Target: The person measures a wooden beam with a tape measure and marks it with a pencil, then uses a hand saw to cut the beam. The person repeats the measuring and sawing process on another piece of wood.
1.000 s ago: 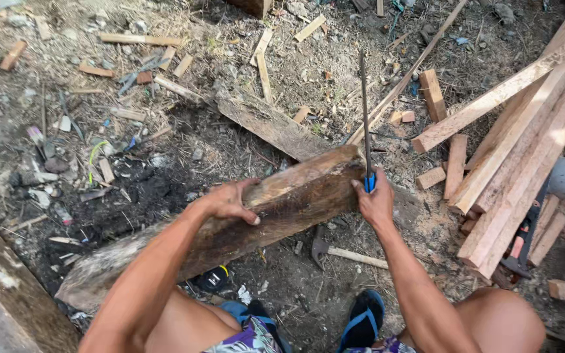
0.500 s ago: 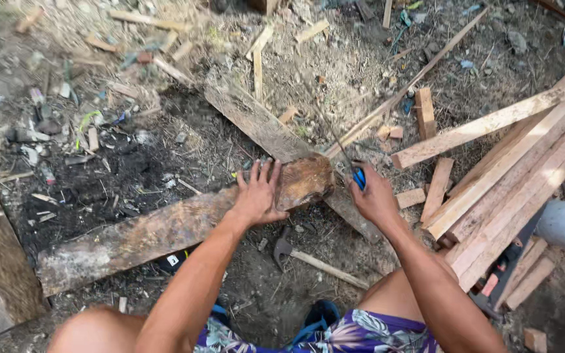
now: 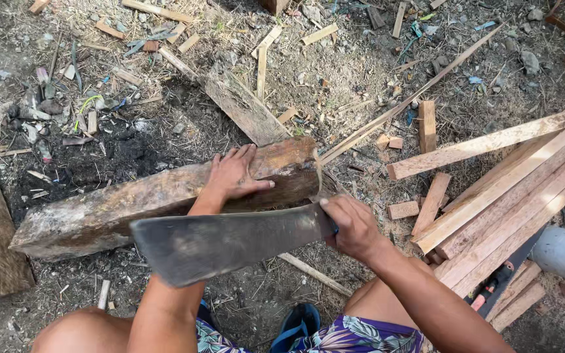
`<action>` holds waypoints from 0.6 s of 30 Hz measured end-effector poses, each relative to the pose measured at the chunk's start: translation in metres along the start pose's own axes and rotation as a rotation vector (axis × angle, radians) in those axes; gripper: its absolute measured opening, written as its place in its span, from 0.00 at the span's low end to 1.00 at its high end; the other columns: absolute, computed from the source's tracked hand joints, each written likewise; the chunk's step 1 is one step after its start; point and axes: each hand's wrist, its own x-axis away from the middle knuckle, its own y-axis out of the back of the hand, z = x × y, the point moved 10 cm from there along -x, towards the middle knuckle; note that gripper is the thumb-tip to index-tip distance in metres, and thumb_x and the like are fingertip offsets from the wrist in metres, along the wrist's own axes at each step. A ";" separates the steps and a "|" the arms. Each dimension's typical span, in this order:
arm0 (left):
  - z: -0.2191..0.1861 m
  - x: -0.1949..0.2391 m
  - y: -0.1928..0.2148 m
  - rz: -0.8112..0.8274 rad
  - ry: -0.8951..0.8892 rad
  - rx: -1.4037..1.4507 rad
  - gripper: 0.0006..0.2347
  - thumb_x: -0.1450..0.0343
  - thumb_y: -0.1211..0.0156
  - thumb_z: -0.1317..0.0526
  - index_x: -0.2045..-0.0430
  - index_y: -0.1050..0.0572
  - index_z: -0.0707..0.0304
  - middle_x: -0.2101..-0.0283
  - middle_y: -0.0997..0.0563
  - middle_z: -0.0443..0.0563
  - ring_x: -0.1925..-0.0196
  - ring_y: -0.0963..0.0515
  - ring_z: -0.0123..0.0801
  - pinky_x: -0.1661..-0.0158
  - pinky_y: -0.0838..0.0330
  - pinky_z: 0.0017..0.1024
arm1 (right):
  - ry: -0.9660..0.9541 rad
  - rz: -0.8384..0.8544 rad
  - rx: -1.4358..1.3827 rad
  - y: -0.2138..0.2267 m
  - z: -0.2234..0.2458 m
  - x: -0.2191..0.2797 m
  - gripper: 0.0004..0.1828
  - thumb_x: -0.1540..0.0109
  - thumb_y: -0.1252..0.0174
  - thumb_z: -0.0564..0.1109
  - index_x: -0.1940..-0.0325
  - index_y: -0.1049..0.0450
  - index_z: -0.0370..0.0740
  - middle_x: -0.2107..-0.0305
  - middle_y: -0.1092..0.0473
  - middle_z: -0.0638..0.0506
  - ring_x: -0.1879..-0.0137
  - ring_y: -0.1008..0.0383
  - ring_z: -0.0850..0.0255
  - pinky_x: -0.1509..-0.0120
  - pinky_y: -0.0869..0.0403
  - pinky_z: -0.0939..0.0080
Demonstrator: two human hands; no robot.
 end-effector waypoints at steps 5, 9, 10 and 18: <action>-0.004 0.011 0.007 -0.047 0.013 0.065 0.55 0.45 0.41 0.24 0.27 0.50 0.56 0.23 0.47 0.50 0.21 0.50 0.45 0.27 0.62 0.59 | -0.932 0.929 0.379 -0.065 -0.143 0.059 0.09 0.27 0.57 0.44 0.48 0.39 0.35 0.74 0.30 0.42 0.79 0.28 0.55 0.83 0.29 0.52; -0.005 0.019 0.017 -0.042 0.033 0.116 0.54 0.47 0.39 0.26 0.27 0.48 0.55 0.23 0.46 0.51 0.23 0.49 0.48 0.29 0.60 0.60 | -0.738 0.607 0.181 -0.048 -0.106 0.036 0.13 0.30 0.52 0.46 0.46 0.38 0.34 0.76 0.29 0.43 0.79 0.29 0.53 0.82 0.30 0.53; -0.005 0.017 0.022 -0.044 0.030 0.116 0.55 0.47 0.38 0.26 0.27 0.48 0.56 0.24 0.46 0.51 0.22 0.49 0.47 0.28 0.60 0.60 | -0.611 0.450 0.102 -0.041 -0.087 0.024 0.15 0.32 0.50 0.46 0.45 0.38 0.34 0.76 0.29 0.43 0.80 0.29 0.54 0.83 0.29 0.54; -0.004 0.021 0.009 -0.025 0.015 0.083 0.54 0.45 0.40 0.24 0.28 0.47 0.57 0.24 0.46 0.52 0.22 0.49 0.48 0.29 0.59 0.62 | -0.887 0.881 0.281 -0.071 -0.135 0.048 0.12 0.27 0.53 0.49 0.46 0.39 0.38 0.76 0.26 0.40 0.78 0.28 0.51 0.77 0.29 0.49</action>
